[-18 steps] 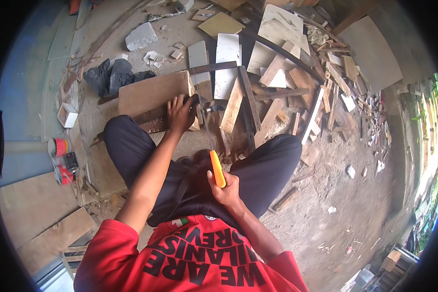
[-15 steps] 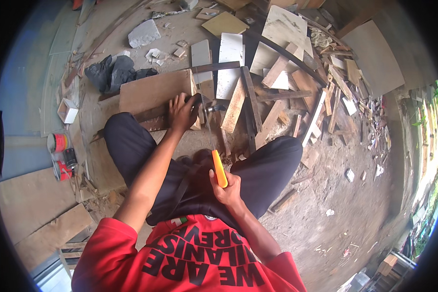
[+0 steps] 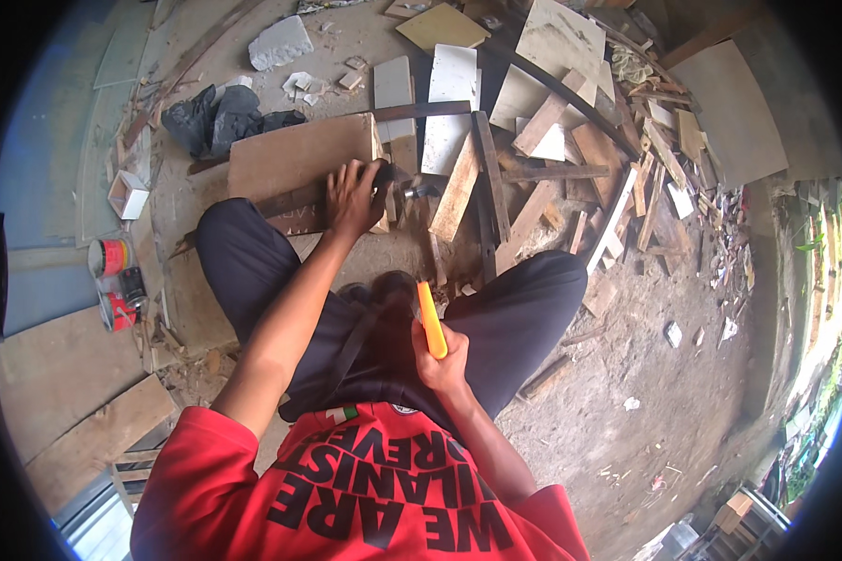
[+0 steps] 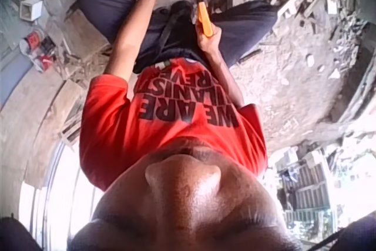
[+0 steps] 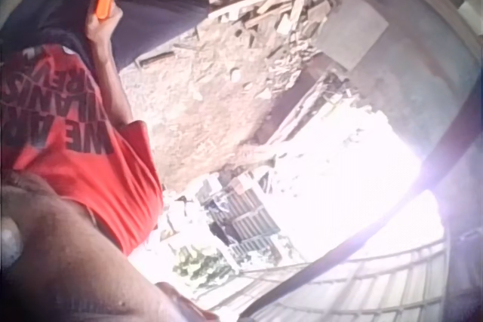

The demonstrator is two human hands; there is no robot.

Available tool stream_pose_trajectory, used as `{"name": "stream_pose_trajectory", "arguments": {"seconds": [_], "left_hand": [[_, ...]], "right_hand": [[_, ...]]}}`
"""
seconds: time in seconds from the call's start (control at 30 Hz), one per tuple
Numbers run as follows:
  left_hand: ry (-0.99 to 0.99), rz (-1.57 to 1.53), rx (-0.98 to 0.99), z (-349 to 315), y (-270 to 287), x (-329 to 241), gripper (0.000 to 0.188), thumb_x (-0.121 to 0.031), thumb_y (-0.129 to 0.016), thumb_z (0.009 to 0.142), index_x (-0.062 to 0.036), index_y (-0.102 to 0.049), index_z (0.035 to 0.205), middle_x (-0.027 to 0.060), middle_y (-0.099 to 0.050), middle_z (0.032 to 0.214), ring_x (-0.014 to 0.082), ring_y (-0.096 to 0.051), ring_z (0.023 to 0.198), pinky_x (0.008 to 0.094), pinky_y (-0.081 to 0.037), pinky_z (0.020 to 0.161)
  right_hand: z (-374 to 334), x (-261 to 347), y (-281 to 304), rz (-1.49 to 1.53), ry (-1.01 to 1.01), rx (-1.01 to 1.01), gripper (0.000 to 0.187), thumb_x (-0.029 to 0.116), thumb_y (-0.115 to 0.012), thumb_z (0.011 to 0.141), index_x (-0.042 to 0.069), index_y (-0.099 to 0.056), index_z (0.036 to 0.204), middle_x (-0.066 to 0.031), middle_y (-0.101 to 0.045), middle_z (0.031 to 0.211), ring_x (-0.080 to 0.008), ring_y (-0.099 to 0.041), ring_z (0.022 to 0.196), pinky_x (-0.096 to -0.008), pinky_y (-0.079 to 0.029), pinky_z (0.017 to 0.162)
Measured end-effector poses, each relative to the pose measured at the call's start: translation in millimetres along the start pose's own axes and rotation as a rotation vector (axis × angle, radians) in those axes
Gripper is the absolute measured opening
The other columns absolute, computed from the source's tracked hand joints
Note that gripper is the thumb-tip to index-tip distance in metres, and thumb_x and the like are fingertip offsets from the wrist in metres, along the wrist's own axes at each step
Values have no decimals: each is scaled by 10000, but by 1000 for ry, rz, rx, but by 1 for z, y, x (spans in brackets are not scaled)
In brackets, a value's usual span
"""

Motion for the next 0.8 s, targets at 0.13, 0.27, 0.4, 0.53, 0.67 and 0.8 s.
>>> {"name": "stream_pose_trajectory", "arguments": {"seconds": [0.13,0.27,0.4,0.53,0.67,0.8], "left_hand": [[-11,-16,-1,3,0,0,371,-331,-655,894,-148,-618,1215,95,-555,1027,314,-545,1020,479,-403,862],[-19,-28,-10,-1,0,4,360,-330,-658,891,-140,-623,1195,92,-559,1010,311,-549,1006,474,-404,860],[0,-22,-8,0,0,1,367,-333,-655,892,-129,-624,1195,90,-563,1017,306,-550,1002,468,-403,862],[1,-7,-5,-2,0,1,369,-333,-650,896,-123,-624,1199,87,-565,1025,300,-551,1008,463,-402,866],[-28,-24,-41,-2,-4,4,366,-363,-634,908,-131,-624,1190,98,-567,1041,303,-552,1016,484,-402,877],[-71,-15,-21,-6,-6,7,307,-353,-609,933,-194,-626,1196,99,-565,1061,306,-550,1036,511,-393,895]], "right_hand": [[33,-16,-23,56,12,-20,296,122,-661,941,10,-541,695,-20,-443,516,-65,-409,498,-306,-357,457],[5,-13,-13,29,-18,21,296,105,-664,935,10,-533,687,-14,-442,512,-64,-403,496,-309,-354,457],[-11,-21,0,51,-27,1,255,80,-667,913,-1,-552,700,-52,-478,534,-93,-449,478,-306,-381,472],[14,-14,-13,-31,72,-27,195,80,-670,905,-5,-589,749,-77,-500,550,-115,-476,477,-305,-401,486],[8,-17,-13,-11,59,-10,141,88,-678,902,-5,-617,816,-91,-520,572,-119,-487,496,-307,-415,499],[3,-2,-12,-9,-7,-1,202,126,-696,904,-9,-587,800,-97,-518,578,-125,-469,503,-307,-411,505]]}}
Point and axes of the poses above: each hand's wrist, its own z-axis towards the middle knuckle, its own y-axis out of the back of the hand, x = y × z, the point moved 1 cm from there along z, towards the middle knuckle
